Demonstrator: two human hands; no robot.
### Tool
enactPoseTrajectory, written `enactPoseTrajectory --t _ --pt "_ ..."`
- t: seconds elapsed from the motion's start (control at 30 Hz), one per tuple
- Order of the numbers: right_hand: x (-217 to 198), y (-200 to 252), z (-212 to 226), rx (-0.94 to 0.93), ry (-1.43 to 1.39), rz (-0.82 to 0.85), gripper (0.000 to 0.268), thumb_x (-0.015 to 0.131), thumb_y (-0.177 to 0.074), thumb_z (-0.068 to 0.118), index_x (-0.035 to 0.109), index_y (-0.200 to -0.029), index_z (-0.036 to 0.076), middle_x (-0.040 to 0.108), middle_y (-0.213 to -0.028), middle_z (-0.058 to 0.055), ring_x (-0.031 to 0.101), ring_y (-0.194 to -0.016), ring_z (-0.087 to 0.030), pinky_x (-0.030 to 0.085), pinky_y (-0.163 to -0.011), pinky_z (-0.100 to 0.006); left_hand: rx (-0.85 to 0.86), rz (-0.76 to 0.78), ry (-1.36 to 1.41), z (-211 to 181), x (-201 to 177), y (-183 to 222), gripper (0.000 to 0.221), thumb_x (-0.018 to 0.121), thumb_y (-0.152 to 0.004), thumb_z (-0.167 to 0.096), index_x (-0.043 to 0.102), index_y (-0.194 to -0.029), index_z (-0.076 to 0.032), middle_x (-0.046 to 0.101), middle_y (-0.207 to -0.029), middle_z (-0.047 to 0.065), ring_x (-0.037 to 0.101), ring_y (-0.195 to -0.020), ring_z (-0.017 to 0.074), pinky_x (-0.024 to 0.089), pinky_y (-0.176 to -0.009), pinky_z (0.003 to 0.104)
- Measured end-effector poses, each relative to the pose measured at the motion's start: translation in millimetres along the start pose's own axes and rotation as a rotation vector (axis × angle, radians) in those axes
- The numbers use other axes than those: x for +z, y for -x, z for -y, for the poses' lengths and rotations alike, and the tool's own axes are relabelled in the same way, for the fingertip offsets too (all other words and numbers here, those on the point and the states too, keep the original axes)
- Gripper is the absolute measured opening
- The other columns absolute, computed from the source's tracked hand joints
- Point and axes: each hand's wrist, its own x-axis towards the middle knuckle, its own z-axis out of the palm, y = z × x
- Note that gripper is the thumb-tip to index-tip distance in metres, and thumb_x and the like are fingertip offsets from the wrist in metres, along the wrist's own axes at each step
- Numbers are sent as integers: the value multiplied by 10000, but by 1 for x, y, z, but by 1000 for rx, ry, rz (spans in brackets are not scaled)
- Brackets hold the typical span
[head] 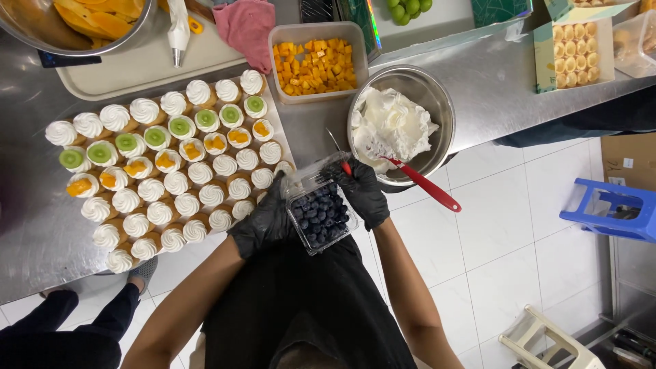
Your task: Placing pieces of grapes, mango chunks, and blueberries onto cream-topped mini tarts.
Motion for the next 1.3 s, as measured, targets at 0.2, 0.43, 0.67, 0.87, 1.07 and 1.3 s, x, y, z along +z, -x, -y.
enactPoseTrajectory --t 0.2,0.43,0.67,0.87,1.07,1.3 --pt "-2 -9 12 144 -152 -151 173 669 -1011 99 736 -1131 -6 738 -941 -38 641 -842 -98 540 -782 -271 -60 -59 11 3 -3 9 587 598 -977 -393 502 -1422 -22 601 -1318 197 601 -1137 337 524 -972 488" --pt "-3 -11 11 149 -170 -144 213 686 -972 32 686 -1179 -21 739 -1006 -72 655 -851 -114 553 -792 -280 -128 -133 27 21 -56 43 582 560 -983 -430 522 -1407 -32 618 -1289 181 610 -1107 318 528 -953 469" --pt "-11 57 11 318 -146 -305 359 628 -1051 225 778 -1259 -28 800 -983 -134 367 -517 -50 273 -454 -238 -174 -209 41 28 -56 34 584 522 -990 -467 542 -1391 -42 635 -1260 165 618 -1078 299 532 -935 449" --pt "-8 55 5 520 -663 -359 530 447 -1001 433 680 -1273 42 834 -892 -12 358 -409 -47 286 -382 -225 -233 -273 59 26 -48 39 592 490 -996 -498 559 -1378 -51 649 -1234 151 625 -1053 282 536 -919 433" --pt "-33 41 -63 361 -942 -655 313 589 -1149 300 523 -892 133 495 -665 -32 377 -440 -143 344 -411 -293 -283 -328 65 10 8 -25 606 457 -1001 -530 577 -1364 -60 664 -1209 137 633 -1028 266 539 -903 416" --pt "-81 50 -70 313 -670 -797 199 482 -1046 197 525 -882 92 613 -720 -34 433 -440 -114 348 -382 -255 -357 -420 99 21 23 -67 628 419 -1008 -567 597 -1349 -70 680 -1180 121 641 -998 247 543 -884 397"
